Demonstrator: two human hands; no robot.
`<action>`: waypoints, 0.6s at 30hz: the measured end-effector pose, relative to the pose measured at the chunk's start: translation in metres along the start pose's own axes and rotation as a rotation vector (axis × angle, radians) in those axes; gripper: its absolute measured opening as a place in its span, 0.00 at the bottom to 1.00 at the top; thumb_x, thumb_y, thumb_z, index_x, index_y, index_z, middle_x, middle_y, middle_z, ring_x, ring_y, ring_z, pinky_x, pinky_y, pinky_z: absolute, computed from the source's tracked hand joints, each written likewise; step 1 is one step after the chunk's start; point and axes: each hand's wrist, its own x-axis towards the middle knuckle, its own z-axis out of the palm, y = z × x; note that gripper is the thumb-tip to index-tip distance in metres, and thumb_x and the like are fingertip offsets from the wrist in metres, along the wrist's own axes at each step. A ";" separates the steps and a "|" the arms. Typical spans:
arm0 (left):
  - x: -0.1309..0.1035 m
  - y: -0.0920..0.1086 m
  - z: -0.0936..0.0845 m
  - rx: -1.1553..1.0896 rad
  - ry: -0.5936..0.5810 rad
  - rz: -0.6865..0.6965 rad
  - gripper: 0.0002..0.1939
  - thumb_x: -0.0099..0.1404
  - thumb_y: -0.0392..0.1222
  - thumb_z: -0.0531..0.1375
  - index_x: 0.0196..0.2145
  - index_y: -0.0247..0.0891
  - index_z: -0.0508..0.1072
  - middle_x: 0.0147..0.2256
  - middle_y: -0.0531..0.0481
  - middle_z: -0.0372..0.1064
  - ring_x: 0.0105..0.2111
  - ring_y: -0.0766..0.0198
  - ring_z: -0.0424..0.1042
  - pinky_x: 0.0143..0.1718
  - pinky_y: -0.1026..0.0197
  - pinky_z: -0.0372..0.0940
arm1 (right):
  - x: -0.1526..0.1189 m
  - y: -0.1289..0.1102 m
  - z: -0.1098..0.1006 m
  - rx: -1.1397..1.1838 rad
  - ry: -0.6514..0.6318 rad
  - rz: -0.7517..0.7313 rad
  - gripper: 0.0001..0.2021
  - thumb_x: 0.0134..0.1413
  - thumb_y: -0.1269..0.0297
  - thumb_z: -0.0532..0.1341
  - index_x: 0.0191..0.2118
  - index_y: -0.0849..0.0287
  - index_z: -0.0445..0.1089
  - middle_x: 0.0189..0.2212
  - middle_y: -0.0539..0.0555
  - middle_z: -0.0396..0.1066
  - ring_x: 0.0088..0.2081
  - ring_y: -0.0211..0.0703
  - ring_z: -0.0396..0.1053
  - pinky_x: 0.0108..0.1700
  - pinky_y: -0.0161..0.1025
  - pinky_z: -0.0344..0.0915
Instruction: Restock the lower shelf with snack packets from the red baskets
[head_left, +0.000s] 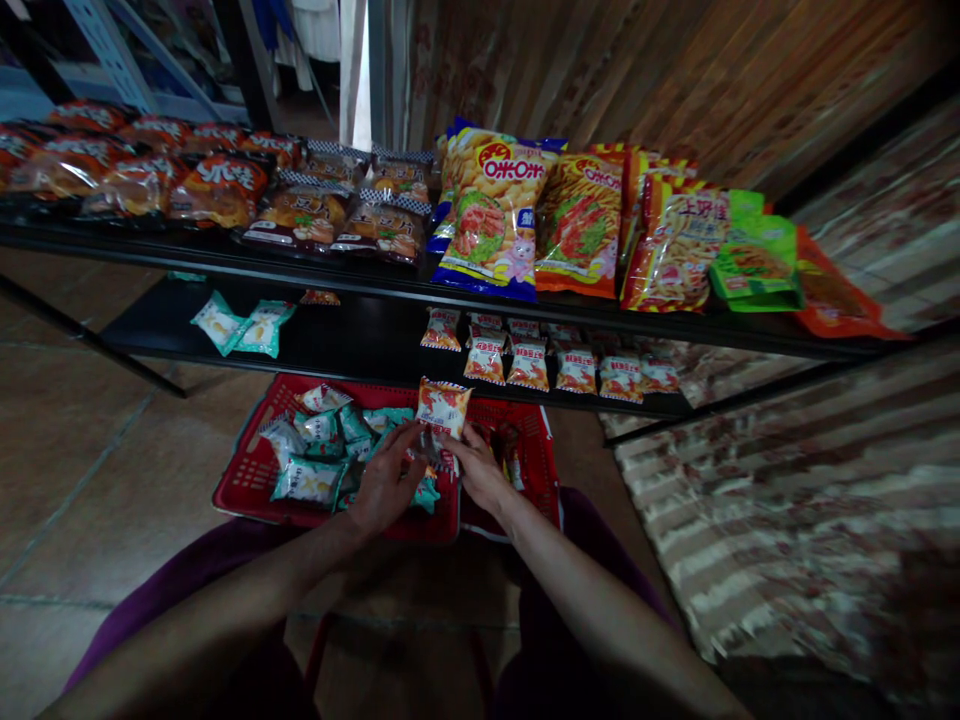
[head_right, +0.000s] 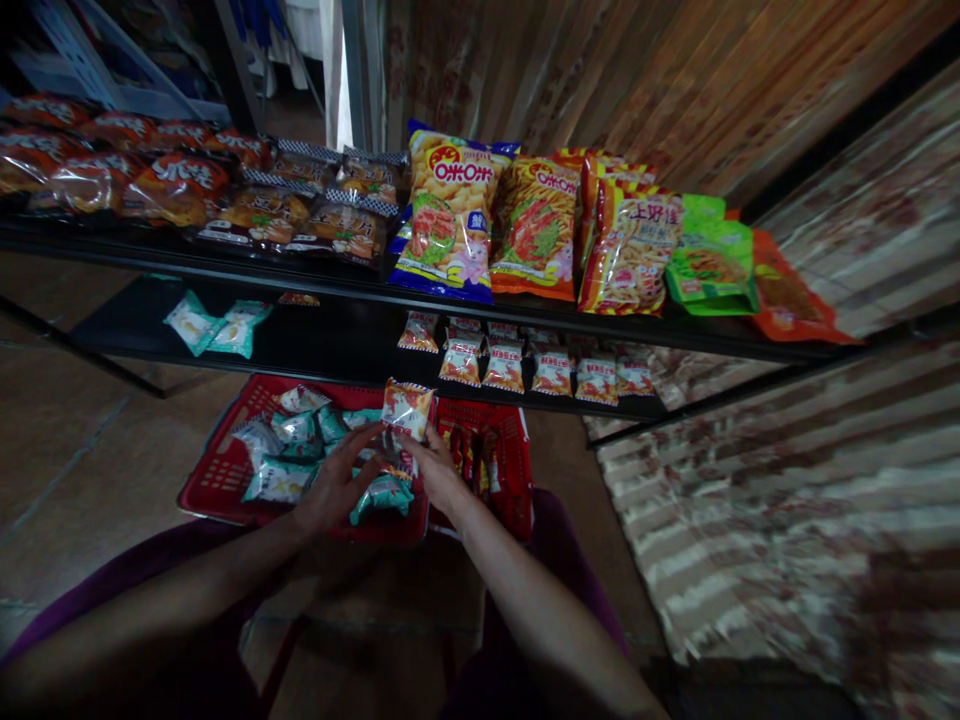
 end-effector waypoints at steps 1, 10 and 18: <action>0.004 0.000 -0.003 -0.018 0.047 -0.012 0.18 0.59 0.40 0.59 0.48 0.41 0.72 0.53 0.42 0.65 0.52 0.55 0.66 0.52 0.53 0.63 | 0.001 -0.002 -0.002 0.033 -0.007 0.037 0.21 0.36 0.60 0.70 0.40 0.54 0.70 0.36 0.50 0.78 0.41 0.48 0.74 0.48 0.45 0.67; 0.017 -0.004 -0.009 -0.626 -0.070 -0.623 0.18 0.53 0.48 0.66 0.39 0.35 0.73 0.42 0.41 0.72 0.38 0.58 0.73 0.38 0.55 0.70 | 0.007 -0.009 -0.010 0.152 -0.099 0.184 0.15 0.40 0.63 0.65 0.38 0.58 0.72 0.34 0.54 0.78 0.42 0.52 0.75 0.43 0.46 0.71; 0.011 -0.006 -0.006 -0.631 -0.066 -0.525 0.20 0.44 0.41 0.71 0.36 0.33 0.74 0.37 0.45 0.74 0.36 0.60 0.73 0.41 0.56 0.69 | -0.002 -0.013 -0.001 0.130 -0.161 0.112 0.20 0.38 0.63 0.70 0.42 0.55 0.71 0.38 0.52 0.78 0.44 0.49 0.74 0.44 0.43 0.69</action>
